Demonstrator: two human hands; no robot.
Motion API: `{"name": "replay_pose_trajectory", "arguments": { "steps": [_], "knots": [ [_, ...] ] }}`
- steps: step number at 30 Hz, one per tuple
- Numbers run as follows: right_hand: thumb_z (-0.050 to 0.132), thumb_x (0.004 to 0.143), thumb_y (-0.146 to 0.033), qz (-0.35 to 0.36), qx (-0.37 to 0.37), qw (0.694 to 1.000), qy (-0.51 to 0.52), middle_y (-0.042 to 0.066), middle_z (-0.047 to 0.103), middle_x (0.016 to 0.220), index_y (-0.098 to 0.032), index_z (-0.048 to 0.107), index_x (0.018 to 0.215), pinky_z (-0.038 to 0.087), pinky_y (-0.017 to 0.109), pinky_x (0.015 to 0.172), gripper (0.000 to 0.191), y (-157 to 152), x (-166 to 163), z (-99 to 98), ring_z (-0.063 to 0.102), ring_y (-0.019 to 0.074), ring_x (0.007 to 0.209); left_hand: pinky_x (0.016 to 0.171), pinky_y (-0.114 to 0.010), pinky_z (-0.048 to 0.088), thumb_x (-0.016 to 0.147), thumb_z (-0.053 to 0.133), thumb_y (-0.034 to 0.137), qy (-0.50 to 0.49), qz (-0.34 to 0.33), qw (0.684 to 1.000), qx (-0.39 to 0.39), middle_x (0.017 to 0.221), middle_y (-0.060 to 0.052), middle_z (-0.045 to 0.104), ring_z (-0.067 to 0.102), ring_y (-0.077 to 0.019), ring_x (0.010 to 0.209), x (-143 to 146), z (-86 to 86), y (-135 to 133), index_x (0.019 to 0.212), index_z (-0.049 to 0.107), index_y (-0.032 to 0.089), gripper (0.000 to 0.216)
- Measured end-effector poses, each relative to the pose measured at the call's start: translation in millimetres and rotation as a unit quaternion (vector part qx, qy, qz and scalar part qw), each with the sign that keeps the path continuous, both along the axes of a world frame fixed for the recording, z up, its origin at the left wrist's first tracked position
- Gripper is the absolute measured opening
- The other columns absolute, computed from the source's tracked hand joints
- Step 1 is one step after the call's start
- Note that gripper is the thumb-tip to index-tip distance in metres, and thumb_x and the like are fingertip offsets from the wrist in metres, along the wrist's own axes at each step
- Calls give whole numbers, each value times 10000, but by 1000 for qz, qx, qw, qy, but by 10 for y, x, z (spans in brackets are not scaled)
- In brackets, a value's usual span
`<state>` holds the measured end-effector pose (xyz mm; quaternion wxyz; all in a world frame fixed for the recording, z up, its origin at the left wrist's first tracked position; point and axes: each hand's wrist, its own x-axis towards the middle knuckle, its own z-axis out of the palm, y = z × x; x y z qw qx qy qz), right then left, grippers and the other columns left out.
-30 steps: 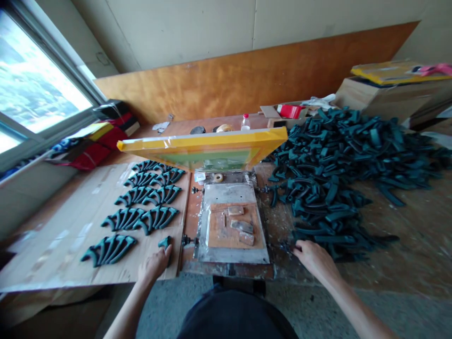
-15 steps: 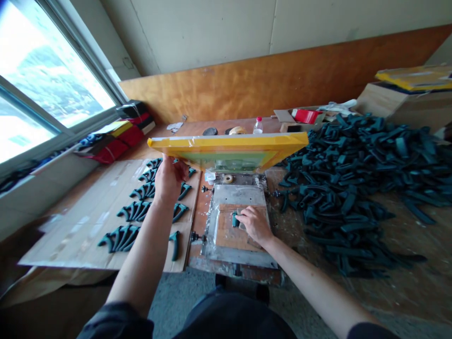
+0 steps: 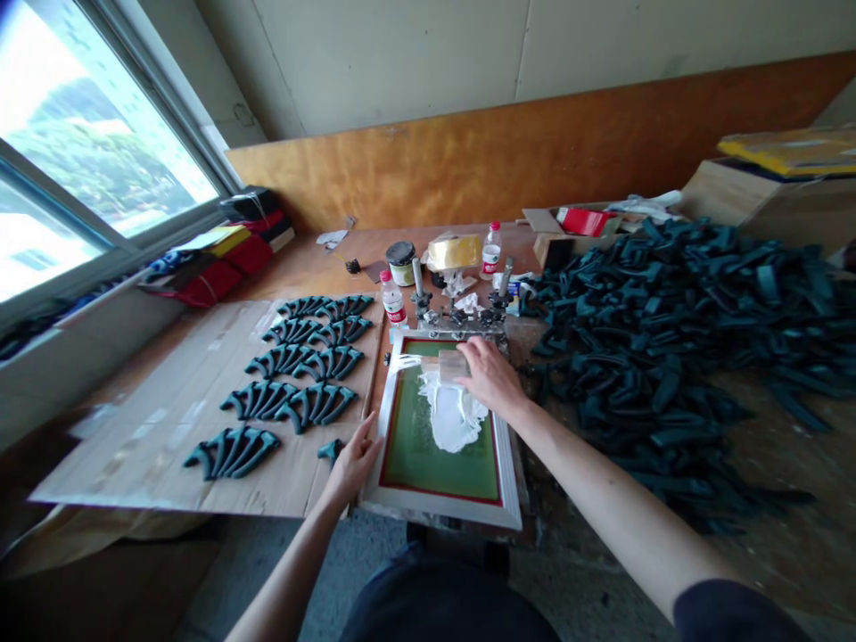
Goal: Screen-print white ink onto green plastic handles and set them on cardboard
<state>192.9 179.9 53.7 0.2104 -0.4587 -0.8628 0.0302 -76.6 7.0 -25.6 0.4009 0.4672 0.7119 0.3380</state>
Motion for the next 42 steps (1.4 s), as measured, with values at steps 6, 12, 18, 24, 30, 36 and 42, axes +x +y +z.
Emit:
{"name": "replay_pose_trajectory", "arguments": {
  "steps": [6, 12, 18, 24, 30, 36, 42],
  "knots": [
    [510, 815, -65, 143, -65, 982, -102, 60, 617, 815, -178, 584, 815, 430, 290, 731, 135, -449, -62, -106, 552, 202, 826, 693, -262, 456, 870, 470, 475, 22, -10, 1000, -16, 765, -9, 670, 616, -175, 728, -50, -77, 33, 1399, 459, 210, 591],
    [514, 790, -49, 283, -72, 953, -82, 29, 601, 758, -193, 575, 761, 417, 285, 686, 160, -605, 204, -87, 535, 184, 764, 703, -266, 467, 845, 513, 476, -3, 17, 1000, -19, 750, -7, 671, 627, -182, 740, -22, -43, 19, 1354, 517, 209, 575],
    [414, 806, -2, 240, 70, 968, 14, 94, 647, 907, -149, 652, 944, 470, 347, 827, 311, -773, 153, -317, 562, 223, 949, 657, -268, 483, 816, 561, 497, -71, 52, 996, -12, 723, -13, 674, 629, -184, 701, -6, -23, 12, 1338, 529, 194, 604],
    [574, 873, -186, 216, -31, 975, 34, 47, 664, 911, -206, 644, 1050, 493, 318, 796, 192, -563, 135, -114, 596, 195, 878, 585, -247, 470, 777, 609, 529, -140, 53, 989, -11, 725, -18, 683, 625, -175, 661, -10, 92, 7, 1360, 497, 171, 693],
    [613, 872, -356, 18, -9, 1000, 5, 39, 687, 970, -294, 476, 1379, 492, 309, 749, 529, 173, 29, 334, 635, 213, 844, 604, -238, 470, 747, 655, 557, -217, 45, 975, 14, 757, -16, 692, 621, -160, 668, -35, 749, 86, 1304, 558, 159, 692],
    [361, 953, -411, -120, -22, 990, 65, 81, 703, 886, -122, 707, 967, 451, 239, 635, 451, 239, 676, 110, 604, 170, 692, 601, -226, 471, 846, 457, 643, -253, 83, 946, 186, 804, -28, 689, 617, -142, 689, 78, 1576, 556, 975, 687, 179, 534],
    [640, 829, -413, -27, -110, 993, -42, 59, 664, 795, -183, 614, 715, 446, 257, 653, 258, -378, 446, -593, 618, 195, 757, 691, -267, 520, 886, 437, 588, -294, 45, 913, 280, 946, -74, 709, 660, -183, 896, 194, 1957, 1092, 1182, 557, 192, 509]
  ]
}}
